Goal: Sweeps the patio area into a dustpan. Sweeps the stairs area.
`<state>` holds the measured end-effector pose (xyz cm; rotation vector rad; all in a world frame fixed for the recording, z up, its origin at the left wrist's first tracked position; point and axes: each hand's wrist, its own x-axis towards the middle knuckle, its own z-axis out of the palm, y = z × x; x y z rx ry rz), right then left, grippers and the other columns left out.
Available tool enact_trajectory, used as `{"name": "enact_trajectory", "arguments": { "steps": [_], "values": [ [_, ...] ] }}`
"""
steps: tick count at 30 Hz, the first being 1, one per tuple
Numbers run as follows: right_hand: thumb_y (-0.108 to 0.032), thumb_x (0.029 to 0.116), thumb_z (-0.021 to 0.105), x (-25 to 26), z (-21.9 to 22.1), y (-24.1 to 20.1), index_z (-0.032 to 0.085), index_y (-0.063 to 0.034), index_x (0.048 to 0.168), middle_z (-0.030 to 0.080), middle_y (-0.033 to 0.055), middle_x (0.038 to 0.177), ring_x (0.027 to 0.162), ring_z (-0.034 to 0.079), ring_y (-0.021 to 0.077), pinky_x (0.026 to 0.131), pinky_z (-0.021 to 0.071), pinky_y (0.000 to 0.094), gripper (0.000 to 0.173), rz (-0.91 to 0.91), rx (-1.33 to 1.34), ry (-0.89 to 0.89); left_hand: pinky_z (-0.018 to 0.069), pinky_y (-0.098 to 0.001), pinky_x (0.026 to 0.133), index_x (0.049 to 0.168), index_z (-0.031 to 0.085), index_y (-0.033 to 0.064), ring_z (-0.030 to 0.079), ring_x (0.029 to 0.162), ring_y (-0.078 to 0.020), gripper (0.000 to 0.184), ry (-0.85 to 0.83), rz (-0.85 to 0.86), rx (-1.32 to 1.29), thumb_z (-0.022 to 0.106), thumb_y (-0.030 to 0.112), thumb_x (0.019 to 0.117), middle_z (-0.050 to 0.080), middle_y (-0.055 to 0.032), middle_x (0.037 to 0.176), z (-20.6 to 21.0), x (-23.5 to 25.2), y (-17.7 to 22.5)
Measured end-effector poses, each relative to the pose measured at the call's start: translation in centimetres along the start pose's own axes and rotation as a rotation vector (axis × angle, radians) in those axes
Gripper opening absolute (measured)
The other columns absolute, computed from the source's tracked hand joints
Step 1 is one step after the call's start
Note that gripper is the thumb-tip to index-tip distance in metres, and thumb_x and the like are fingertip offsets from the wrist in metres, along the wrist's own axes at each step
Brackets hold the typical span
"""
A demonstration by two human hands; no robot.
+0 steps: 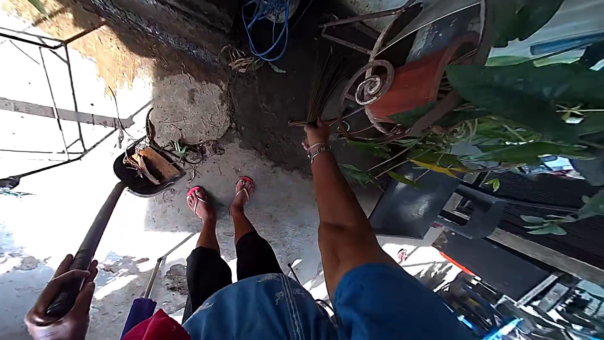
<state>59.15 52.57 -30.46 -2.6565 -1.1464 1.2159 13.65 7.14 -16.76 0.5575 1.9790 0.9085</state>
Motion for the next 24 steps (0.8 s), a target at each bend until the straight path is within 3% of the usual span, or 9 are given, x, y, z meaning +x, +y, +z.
{"name": "enact_trajectory", "arguments": {
  "steps": [3,4,5,9,13,17,19,21,24],
  "values": [
    [-0.022,0.1012,0.062,-8.6,-1.6,3.5,0.042,-0.0191,0.157,0.065,0.0233,0.111,0.065,0.062,0.0272,0.054,0.0547,0.043,0.06,0.0,0.052,-0.186,0.0534,-0.0294,0.1,0.11,0.059,-0.0134,0.059,0.125,-0.0138,0.036,-0.003,0.005,0.008,0.059,0.003,0.0772,0.044,-0.026,0.15,0.5,0.3,0.5],
    [-0.025,0.1023,0.061,-11.9,-2.5,5.0,0.04,-0.0233,0.158,0.066,0.0205,0.103,0.059,0.059,0.0235,0.051,0.0524,0.0392,0.059,-0.007,0.073,-0.213,0.0526,-0.0292,0.1,0.11,0.059,-0.0143,0.058,0.124,-0.0138,0.037,0.001,-0.004,0.013,0.059,0.002,0.0765,0.043,-0.027,0.149,0.5,0.4,0.8],
    [-0.024,0.1027,0.061,-14.8,-3.6,6.3,0.041,-0.0223,0.158,0.066,0.0186,0.096,0.056,0.058,0.0216,0.049,0.0521,0.0373,0.059,-0.021,0.126,-0.22,0.0525,-0.0294,0.1,0.111,0.059,-0.0146,0.058,0.124,-0.0142,0.038,0.009,-0.014,0.013,0.059,0.002,0.0762,0.043,-0.0274,0.149,0.4,0.6,0.9],
    [-0.011,0.1006,0.056,-23.5,-7.7,8.7,0.039,-0.0017,0.156,0.063,0.01,0.078,0.047,0.055,0.0129,0.041,0.0494,0.0274,0.058,-0.063,0.451,-0.111,0.0519,-0.0309,0.102,0.111,0.058,-0.0152,0.057,0.127,-0.0173,0.039,0.011,-0.027,0.036,0.06,0.004,0.0765,0.044,-0.0294,0.148,0.1,1.3,1.4],
    [-0.01,0.1028,0.054,-22.0,-4.6,8.2,0.036,-0.0029,0.157,0.06,0.0098,0.079,0.049,0.056,0.0124,0.045,0.0516,0.0275,0.058,-0.077,0.524,0.023,0.0525,-0.0304,0.101,0.11,0.058,-0.0156,0.058,0.126,-0.0169,0.04,0.022,-0.022,0.046,0.061,0.004,0.0758,0.046,-0.0299,0.146,0.1,1.6,1.5],
    [-0.023,0.1075,0.052,-14.1,0.0,5.7,0.028,-0.0221,0.162,0.061,0.016,0.101,0.061,0.054,0.0179,0.051,0.0481,0.0334,0.06,0.116,0.564,0.075,0.0552,-0.0307,0.098,0.111,0.058,-0.0139,0.061,0.122,-0.0161,0.04,0.029,-0.023,0.051,0.063,0.007,0.077,0.047,-0.0272,0.146,0.1,1.3,1.2],
    [-0.025,0.1072,0.054,-12.2,1.1,4.7,0.036,-0.023,0.158,0.061,0.0148,0.093,0.057,0.056,0.0192,0.045,0.0481,0.0332,0.054,0.204,0.579,0.047,0.0553,-0.0303,0.097,0.112,0.057,-0.0147,0.062,0.12,-0.0155,0.042,0.028,-0.022,0.051,0.062,0.007,0.0766,0.046,-0.0276,0.146,0.2,1.1,1.1],
    [-0.034,0.1061,0.054,-14.3,0.5,5.1,0.039,-0.0274,0.155,0.062,0.0131,0.09,0.057,0.057,0.0189,0.048,0.0485,0.0327,0.052,0.235,0.481,-0.105,0.0548,-0.0289,0.097,0.111,0.057,-0.0156,0.061,0.12,-0.0142,0.041,0.038,-0.027,0.059,0.062,0.006,0.0761,0.046,-0.0285,0.145,0.4,1.0,1.5],
    [-0.02,0.1047,0.057,-19.7,-3.0,8.0,0.043,-0.0158,0.156,0.062,0.0131,0.082,0.052,0.057,0.0172,0.044,0.0502,0.0306,0.053,0.116,0.464,-0.218,0.0525,-0.0288,0.1,0.113,0.056,-0.0173,0.058,0.124,-0.0154,0.042,0.029,-0.038,0.055,0.062,0.005,0.0777,0.044,-0.0306,0.147,0.7,1.0,2.0]
  ]
}}
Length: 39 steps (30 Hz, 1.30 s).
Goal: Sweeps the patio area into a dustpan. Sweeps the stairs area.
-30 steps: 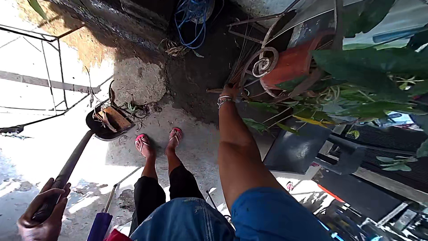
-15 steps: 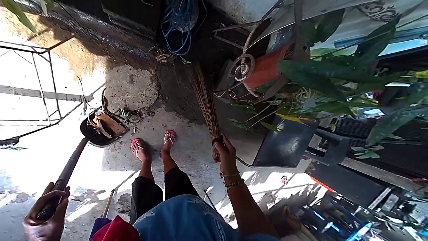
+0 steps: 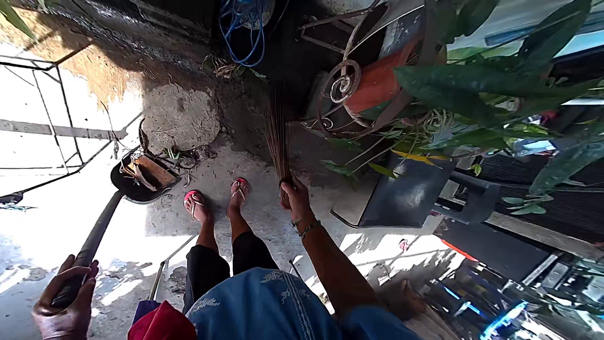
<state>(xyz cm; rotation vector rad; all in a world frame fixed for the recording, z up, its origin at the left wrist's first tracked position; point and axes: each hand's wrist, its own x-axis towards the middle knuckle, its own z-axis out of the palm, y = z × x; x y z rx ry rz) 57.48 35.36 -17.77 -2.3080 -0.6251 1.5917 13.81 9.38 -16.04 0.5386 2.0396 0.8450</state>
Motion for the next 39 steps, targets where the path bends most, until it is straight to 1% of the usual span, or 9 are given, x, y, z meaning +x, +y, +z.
{"name": "enact_trajectory", "arguments": {
  "steps": [6,8,12,15,18,21,27,34,39],
  "values": [
    [-0.012,0.1027,0.05,-4.3,-3.0,0.1,0.032,0.001,0.157,0.06,0.0073,0.078,0.049,0.056,0.0114,0.043,0.0513,0.0261,0.059,-0.26,0.098,0.105,0.0512,-0.0294,0.102,0.111,0.058,-0.0181,0.058,0.125,-0.0178,0.041,0.011,0.025,0.016,0.063,0.006,0.0775,0.047,-0.0323,0.143,0.2,0.5,0.3],
    [-0.011,0.1044,0.049,-0.3,-0.8,-0.8,0.028,-0.0026,0.159,0.057,0.0077,0.077,0.052,0.056,0.0129,0.048,0.0516,0.0286,0.06,-0.299,0.103,0.163,0.0525,-0.0284,0.1,0.109,0.058,-0.0158,0.06,0.123,-0.0147,0.039,0.005,0.029,0.01,0.062,0.006,0.0765,0.049,-0.0286,0.143,0.1,0.5,0.2],
    [-0.022,0.1072,0.052,12.1,3.7,-4.0,0.023,-0.0146,0.164,0.063,0.0221,0.108,0.067,0.061,0.0251,0.058,0.0547,0.0424,0.065,-0.293,-0.031,0.308,0.0548,-0.0298,0.098,0.112,0.056,-0.0139,0.06,0.122,-0.0134,0.039,-0.024,0.013,-0.012,0.06,0.003,0.0765,0.045,-0.0255,0.147,-0.3,0.0,-0.6],
    [-0.027,0.1075,0.052,19.9,5.1,-8.4,0.021,-0.0117,0.165,0.063,0.0274,0.129,0.094,0.069,0.0368,0.082,0.0573,0.0527,0.068,-0.262,-0.263,0.371,0.0549,-0.0337,0.098,0.113,0.055,-0.0151,0.059,0.124,-0.019,0.039,-0.038,0.014,-0.015,0.059,0.002,0.0778,0.043,-0.0282,0.15,-0.9,-0.1,-1.3],
    [-0.028,0.1076,0.051,24.7,4.1,-12.2,0.021,-0.0082,0.165,0.06,0.0256,0.141,0.126,0.062,0.0394,0.108,0.046,0.0552,0.067,-0.244,-0.6,0.344,0.0565,-0.0352,0.099,0.11,0.056,-0.0115,0.06,0.127,-0.0201,0.033,-0.041,0.02,-0.048,0.058,0.0,0.0789,0.044,-0.025,0.152,-1.0,-0.2,-1.5],
    [-0.022,0.1025,0.058,27.4,2.4,-13.1,0.029,-0.0089,0.163,0.059,0.0243,0.142,0.126,0.061,0.0394,0.103,0.0486,0.0562,0.068,-0.224,-0.702,0.274,0.0564,-0.0349,0.099,0.107,0.057,-0.0091,0.06,0.126,-0.0188,0.029,-0.05,0.025,-0.077,0.056,-0.003,0.0785,0.042,-0.0222,0.153,-0.2,-0.6,-1.5],
    [-0.017,0.0987,0.059,19.0,0.0,-7.4,0.034,-0.0093,0.161,0.067,0.0268,0.117,0.08,0.07,0.0369,0.071,0.0595,0.0544,0.067,-0.214,-0.756,0.068,0.0549,-0.0298,0.099,0.11,0.059,-0.0115,0.06,0.124,-0.0135,0.035,-0.045,0.04,-0.018,0.059,0.004,0.0791,0.041,-0.0244,0.153,1.1,-1.3,-1.1],
    [-0.023,0.1024,0.056,-0.1,-6.4,-3.0,0.039,-0.0114,0.159,0.07,0.0179,0.093,0.063,0.064,0.0226,0.062,0.0568,0.0404,0.06,-0.246,-0.698,-0.014,0.0529,-0.03,0.101,0.111,0.058,-0.0135,0.056,0.128,-0.0151,0.035,-0.01,0.004,-0.024,0.059,0.001,0.0784,0.044,-0.0252,0.149,1.0,-0.6,0.1],
    [-0.022,0.1016,0.058,-2.5,-8.4,-5.0,0.046,-0.007,0.155,0.068,0.0167,0.084,0.06,0.061,0.0223,0.062,0.0544,0.0417,0.057,-0.377,-0.673,0.139,0.0526,-0.028,0.099,0.109,0.058,-0.0158,0.058,0.125,-0.016,0.038,0.027,0.002,0.018,0.06,0.003,0.0759,0.044,-0.0298,0.147,1.4,-0.7,0.3]
  ]
}}
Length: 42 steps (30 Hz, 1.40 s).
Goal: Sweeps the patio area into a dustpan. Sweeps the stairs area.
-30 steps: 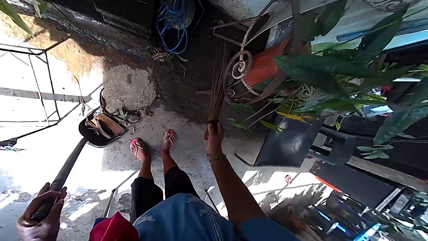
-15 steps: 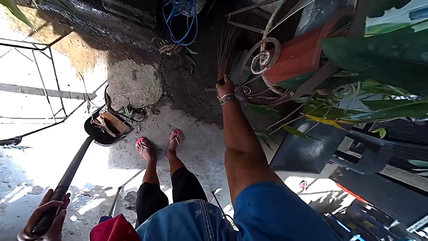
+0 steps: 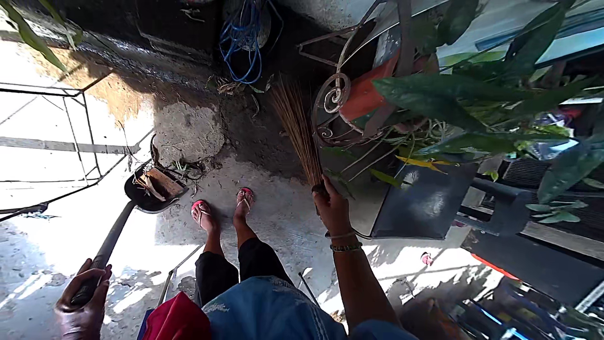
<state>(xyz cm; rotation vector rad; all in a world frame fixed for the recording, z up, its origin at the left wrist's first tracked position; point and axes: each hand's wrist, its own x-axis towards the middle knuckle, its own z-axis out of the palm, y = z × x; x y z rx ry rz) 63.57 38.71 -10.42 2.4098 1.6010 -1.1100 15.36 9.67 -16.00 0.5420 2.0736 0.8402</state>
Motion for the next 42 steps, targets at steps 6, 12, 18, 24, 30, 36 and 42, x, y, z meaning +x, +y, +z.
{"name": "enact_trajectory", "arguments": {
  "steps": [6,12,18,24,30,36,42],
  "values": [
    [-0.021,0.1031,0.059,8.8,5.9,-1.7,0.035,-0.0135,0.161,0.068,0.0245,0.108,0.066,0.065,0.0303,0.06,0.0573,0.0469,0.063,0.159,0.149,-0.106,0.05,-0.0309,0.103,0.111,0.059,-0.0157,0.059,0.124,-0.0185,0.044,0.019,0.02,0.059,0.062,0.008,0.075,0.051,-0.0297,0.141,0.8,-0.3,0.1],
    [-0.022,0.0998,0.057,-1.6,7.2,-0.1,0.039,-0.0086,0.159,0.07,0.0208,0.107,0.076,0.069,0.0266,0.074,0.0581,0.0434,0.063,0.02,-0.053,-0.448,0.0471,-0.0338,0.107,0.117,0.058,-0.0182,0.057,0.128,-0.0251,0.049,0.03,0.033,0.079,0.062,0.011,0.0773,0.052,-0.0339,0.139,0.7,-0.4,-0.1],
    [-0.02,0.1028,0.06,-2.1,-0.9,-1.2,0.047,-0.008,0.154,0.069,0.0198,0.093,0.062,0.061,0.0233,0.059,0.0545,0.0414,0.054,-0.02,0.087,-0.107,0.0491,-0.0377,0.104,0.12,0.058,-0.0176,0.06,0.122,-0.0282,0.05,0.039,0.03,0.093,0.062,0.009,0.0783,0.053,-0.0358,0.138,0.9,-0.5,-0.4],
    [-0.021,0.1006,0.061,11.4,3.9,-4.3,0.039,-0.0115,0.159,0.068,0.0263,0.119,0.079,0.07,0.035,0.069,0.0585,0.0515,0.063,0.018,0.091,-0.027,0.0452,-0.0403,0.109,0.121,0.058,-0.0178,0.055,0.13,-0.0338,0.049,0.036,0.033,0.122,0.062,0.005,0.0779,0.053,-0.0364,0.139,1.8,-1.2,-0.6],
    [-0.02,0.0993,0.061,3.2,7.6,-2.4,0.045,-0.0117,0.156,0.069,0.0237,0.097,0.061,0.064,0.0297,0.059,0.0567,0.0474,0.059,0.007,-0.079,-0.335,0.0484,-0.0382,0.104,0.122,0.058,-0.0169,0.059,0.123,-0.0295,0.049,0.04,0.012,0.104,0.062,0.002,0.0772,0.054,-0.0347,0.138,1.9,-1.5,-0.6],
    [-0.021,0.1015,0.064,-3.6,-1.9,0.7,0.052,-0.0129,0.152,0.069,0.0159,0.091,0.055,0.054,0.0155,0.053,0.0495,0.0338,0.052,-0.041,0.045,-0.228,0.0467,-0.0414,0.108,0.122,0.06,-0.0153,0.058,0.127,-0.033,0.045,0.039,0.006,0.099,0.062,0.0,0.0802,0.057,-0.0338,0.135,1.8,-1.1,-0.7],
    [-0.017,0.1039,0.06,-0.6,4.1,1.0,0.04,-0.0133,0.158,0.065,0.0199,0.088,0.051,0.054,0.0186,0.048,0.0494,0.0342,0.058,0.123,0.285,-0.108,0.0428,-0.0419,0.112,0.118,0.062,-0.0149,0.055,0.131,-0.0353,0.037,0.029,-0.019,0.164,0.061,-0.002,0.0833,0.059,-0.0329,0.133,2.4,-0.7,0.6]
  ]
}}
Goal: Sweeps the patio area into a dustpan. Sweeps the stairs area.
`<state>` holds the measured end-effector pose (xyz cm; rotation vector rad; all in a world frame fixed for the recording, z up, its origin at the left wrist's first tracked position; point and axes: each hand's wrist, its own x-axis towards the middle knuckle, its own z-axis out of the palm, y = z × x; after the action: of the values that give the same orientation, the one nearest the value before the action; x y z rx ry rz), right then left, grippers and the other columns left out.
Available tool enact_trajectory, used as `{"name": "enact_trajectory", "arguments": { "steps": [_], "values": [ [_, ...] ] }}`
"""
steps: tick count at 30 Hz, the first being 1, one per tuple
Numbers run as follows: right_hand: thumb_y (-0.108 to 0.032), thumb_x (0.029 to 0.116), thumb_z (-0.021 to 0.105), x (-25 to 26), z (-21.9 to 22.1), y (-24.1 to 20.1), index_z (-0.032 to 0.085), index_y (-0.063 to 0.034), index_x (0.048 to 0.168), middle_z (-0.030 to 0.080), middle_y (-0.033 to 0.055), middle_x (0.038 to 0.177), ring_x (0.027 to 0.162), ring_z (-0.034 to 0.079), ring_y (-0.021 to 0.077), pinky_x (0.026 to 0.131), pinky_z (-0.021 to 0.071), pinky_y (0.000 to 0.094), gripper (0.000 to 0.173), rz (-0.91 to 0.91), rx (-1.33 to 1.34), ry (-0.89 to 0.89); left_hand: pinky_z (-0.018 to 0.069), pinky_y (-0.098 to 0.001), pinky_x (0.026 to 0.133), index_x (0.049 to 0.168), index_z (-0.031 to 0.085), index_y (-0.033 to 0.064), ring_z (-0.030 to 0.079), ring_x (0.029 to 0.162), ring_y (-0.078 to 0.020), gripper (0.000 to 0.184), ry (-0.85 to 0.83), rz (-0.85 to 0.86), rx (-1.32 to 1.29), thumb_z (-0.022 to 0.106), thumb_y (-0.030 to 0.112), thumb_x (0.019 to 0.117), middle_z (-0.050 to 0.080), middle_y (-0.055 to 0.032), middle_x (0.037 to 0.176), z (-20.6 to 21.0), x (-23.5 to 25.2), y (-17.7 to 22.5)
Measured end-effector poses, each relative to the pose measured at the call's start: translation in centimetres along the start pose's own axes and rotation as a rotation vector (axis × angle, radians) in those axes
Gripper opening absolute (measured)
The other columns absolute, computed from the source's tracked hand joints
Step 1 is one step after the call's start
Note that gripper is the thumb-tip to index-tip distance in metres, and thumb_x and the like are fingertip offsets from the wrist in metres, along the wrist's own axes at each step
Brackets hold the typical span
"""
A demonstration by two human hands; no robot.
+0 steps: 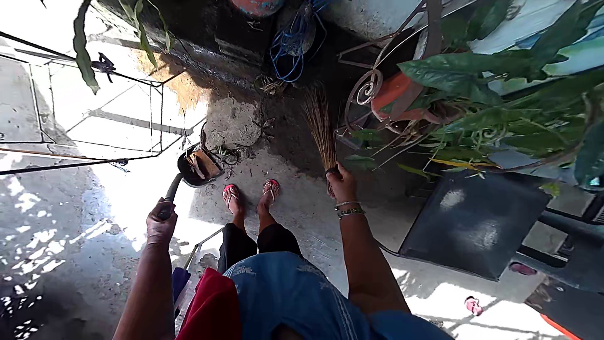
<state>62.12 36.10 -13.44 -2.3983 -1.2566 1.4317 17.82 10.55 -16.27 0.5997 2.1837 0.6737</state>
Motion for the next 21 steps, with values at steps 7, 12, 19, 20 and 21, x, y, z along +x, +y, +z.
{"name": "enact_trajectory", "arguments": {
  "steps": [7,12,19,20,21],
  "values": [
    [-0.023,0.0991,0.059,-8.1,8.3,2.0,0.043,-0.0069,0.156,0.07,0.0198,0.106,0.068,0.067,0.0228,0.066,0.0578,0.04,0.061,-0.072,-0.356,-0.443,0.0472,-0.0481,0.106,0.113,0.067,-0.008,0.061,0.123,-0.0337,0.03,0.009,-0.084,0.078,0.065,-0.004,0.0831,0.065,-0.0265,0.125,0.6,0.8,1.1],
    [-0.022,0.1004,0.062,-10.8,0.6,-0.2,0.054,-0.0108,0.15,0.069,0.0158,0.091,0.054,0.056,0.017,0.05,0.0507,0.0352,0.051,-0.127,-0.21,-0.244,0.0484,-0.0583,0.099,0.105,0.068,-0.0041,0.062,0.116,-0.0384,0.025,-0.058,-0.091,0.12,0.069,-0.007,0.08,0.064,-0.0263,0.127,0.4,0.5,1.9],
    [-0.02,0.0998,0.064,-6.2,6.8,-0.6,0.045,-0.0154,0.156,0.066,0.0216,0.112,0.064,0.06,0.0245,0.054,0.053,0.0429,0.059,-0.001,-0.02,-0.014,0.0475,-0.0589,0.099,0.105,0.067,-0.0033,0.062,0.113,-0.0404,0.026,-0.213,0.06,0.154,0.075,0.01,0.0842,0.065,-0.0267,0.12,-0.8,1.3,0.9],
    [-0.02,0.0993,0.063,-6.2,9.7,-0.3,0.043,-0.0131,0.157,0.066,0.0245,0.115,0.067,0.064,0.0288,0.056,0.056,0.0471,0.061,0.01,-0.041,-0.04,0.047,-0.0589,0.099,0.106,0.067,-0.0035,0.062,0.112,-0.0405,0.028,-0.233,0.066,0.164,0.076,0.014,0.086,0.066,-0.0263,0.117,-1.2,1.7,0.9],
    [-0.02,0.0994,0.062,-7.2,12.7,-0.2,0.042,-0.0109,0.157,0.066,0.0261,0.115,0.069,0.066,0.0312,0.059,0.0574,0.0489,0.061,0.021,-0.077,-0.091,0.0472,-0.0589,0.099,0.107,0.067,-0.0038,0.062,0.112,-0.0407,0.03,-0.239,0.068,0.169,0.076,0.017,0.0873,0.066,-0.0263,0.116,-1.6,2.0,1.1]
  ]
}}
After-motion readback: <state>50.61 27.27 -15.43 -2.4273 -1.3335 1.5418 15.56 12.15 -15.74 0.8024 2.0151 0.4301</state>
